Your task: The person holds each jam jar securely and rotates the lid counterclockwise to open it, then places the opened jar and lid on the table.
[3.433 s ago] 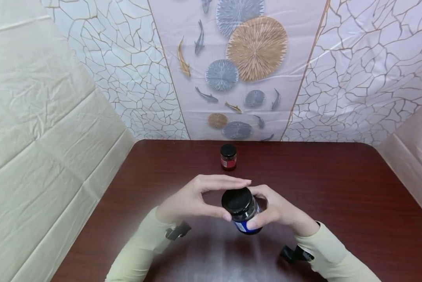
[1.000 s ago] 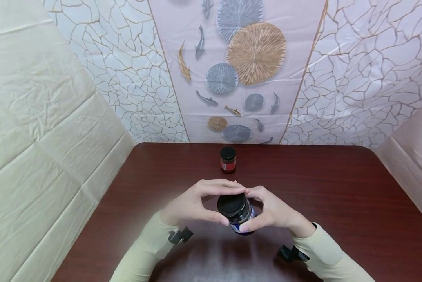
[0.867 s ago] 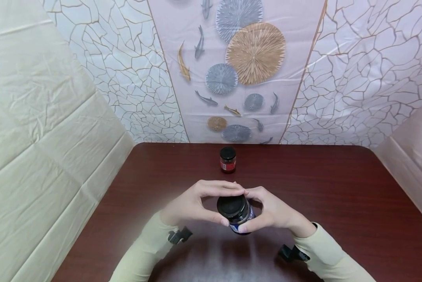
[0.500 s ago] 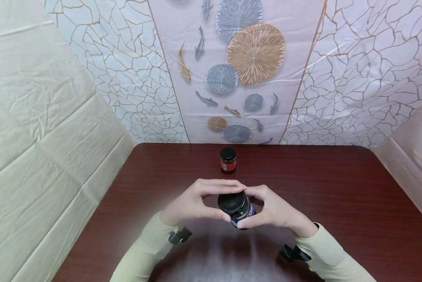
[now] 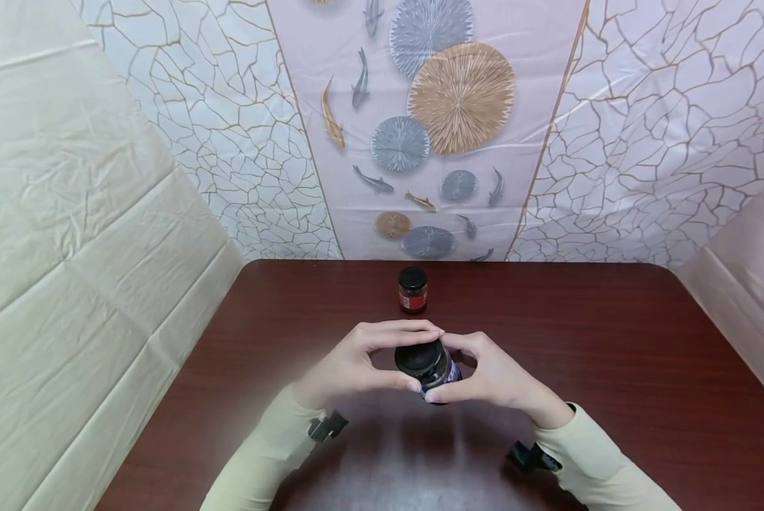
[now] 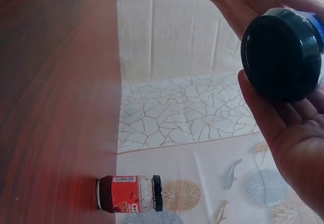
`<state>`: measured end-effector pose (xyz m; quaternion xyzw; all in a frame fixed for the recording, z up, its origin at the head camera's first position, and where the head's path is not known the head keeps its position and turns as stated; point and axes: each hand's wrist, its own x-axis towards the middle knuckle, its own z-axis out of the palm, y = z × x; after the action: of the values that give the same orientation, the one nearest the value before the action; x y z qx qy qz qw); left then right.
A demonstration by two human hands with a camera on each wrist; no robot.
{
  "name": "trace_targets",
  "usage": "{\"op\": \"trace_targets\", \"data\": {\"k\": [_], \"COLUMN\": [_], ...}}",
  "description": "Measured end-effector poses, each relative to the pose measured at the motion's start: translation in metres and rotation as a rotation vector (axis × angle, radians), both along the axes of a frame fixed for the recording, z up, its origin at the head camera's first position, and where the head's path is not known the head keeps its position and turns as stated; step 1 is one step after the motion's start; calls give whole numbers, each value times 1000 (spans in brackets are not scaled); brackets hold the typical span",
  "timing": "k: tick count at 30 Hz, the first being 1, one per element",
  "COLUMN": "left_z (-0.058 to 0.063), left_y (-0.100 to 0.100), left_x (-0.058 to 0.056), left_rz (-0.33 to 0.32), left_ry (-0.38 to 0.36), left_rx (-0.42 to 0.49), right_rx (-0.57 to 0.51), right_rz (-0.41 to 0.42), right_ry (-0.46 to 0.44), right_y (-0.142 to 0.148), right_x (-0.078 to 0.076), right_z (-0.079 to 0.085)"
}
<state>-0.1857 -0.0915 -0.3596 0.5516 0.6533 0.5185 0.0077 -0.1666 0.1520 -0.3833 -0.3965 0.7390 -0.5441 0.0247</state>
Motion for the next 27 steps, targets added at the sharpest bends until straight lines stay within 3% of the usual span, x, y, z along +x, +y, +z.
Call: {"op": "trace_targets", "data": {"k": [7, 16, 22, 27], "left_z": [-1, -4, -5, -8], "left_y": [1, 4, 3, 3], "left_x": [0, -1, -4, -6], "left_rz": [64, 142, 139, 162], "left_ry": [54, 65, 27, 29], "left_rx": [-18, -7, 2, 16], "right_rx": [4, -20, -43, -41], "right_rz": [-67, -139, -191, -233], "right_ry": [67, 68, 72, 133], "right_y": [-1, -5, -10, -11], "right_x": [-1, -2, 1, 0], "right_z": [-3, -6, -9, -10]}}
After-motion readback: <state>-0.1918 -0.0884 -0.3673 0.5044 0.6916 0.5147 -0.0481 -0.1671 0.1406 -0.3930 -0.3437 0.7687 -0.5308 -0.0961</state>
